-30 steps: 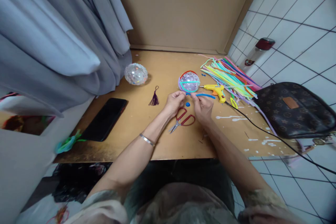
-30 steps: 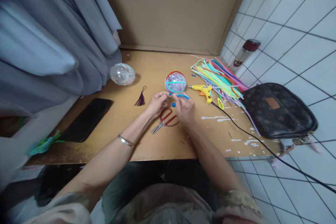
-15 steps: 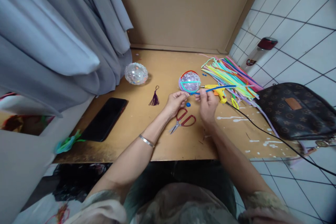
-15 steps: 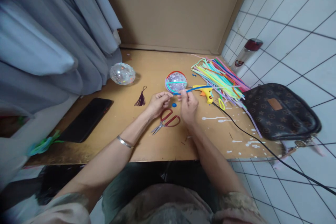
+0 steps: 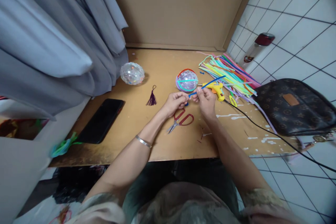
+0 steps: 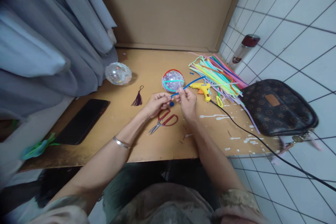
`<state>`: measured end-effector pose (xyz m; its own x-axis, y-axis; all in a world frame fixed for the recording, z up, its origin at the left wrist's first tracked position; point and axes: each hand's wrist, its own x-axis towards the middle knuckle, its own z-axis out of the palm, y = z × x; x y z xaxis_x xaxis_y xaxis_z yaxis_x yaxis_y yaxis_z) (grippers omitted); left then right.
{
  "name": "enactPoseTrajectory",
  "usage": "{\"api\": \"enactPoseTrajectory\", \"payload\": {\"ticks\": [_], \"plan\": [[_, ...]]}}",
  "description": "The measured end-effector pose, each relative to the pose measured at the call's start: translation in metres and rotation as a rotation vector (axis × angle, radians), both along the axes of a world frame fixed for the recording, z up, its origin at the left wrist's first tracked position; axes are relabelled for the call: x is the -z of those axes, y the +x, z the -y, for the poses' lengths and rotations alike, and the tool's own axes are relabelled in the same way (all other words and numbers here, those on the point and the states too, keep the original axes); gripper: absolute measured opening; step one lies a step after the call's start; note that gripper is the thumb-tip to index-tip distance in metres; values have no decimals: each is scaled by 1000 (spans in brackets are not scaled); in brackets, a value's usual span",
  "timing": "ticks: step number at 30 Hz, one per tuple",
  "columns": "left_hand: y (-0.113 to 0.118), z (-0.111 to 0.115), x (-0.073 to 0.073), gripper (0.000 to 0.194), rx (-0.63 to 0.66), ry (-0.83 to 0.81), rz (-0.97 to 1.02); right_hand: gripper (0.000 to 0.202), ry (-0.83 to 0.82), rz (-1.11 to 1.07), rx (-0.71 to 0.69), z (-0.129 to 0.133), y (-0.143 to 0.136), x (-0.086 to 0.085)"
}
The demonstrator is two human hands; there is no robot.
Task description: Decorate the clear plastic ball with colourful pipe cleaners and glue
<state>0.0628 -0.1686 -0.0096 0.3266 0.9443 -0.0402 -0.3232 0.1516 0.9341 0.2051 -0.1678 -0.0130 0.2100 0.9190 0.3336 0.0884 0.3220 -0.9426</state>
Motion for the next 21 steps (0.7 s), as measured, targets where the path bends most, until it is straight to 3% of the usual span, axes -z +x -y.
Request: {"api": "enactPoseTrajectory", "payload": {"ticks": [10, 18, 21], "plan": [[4, 8, -5, 5, 20, 30, -177, 45, 40, 80, -21, 3, 0, -5], [5, 4, -4, 10, -126, 5, -9, 48, 58, 85, 47, 6, -2, -4], [5, 3, -6, 12, -186, -38, 55, 44, 126, 197, 98, 11, -5, -2]]}}
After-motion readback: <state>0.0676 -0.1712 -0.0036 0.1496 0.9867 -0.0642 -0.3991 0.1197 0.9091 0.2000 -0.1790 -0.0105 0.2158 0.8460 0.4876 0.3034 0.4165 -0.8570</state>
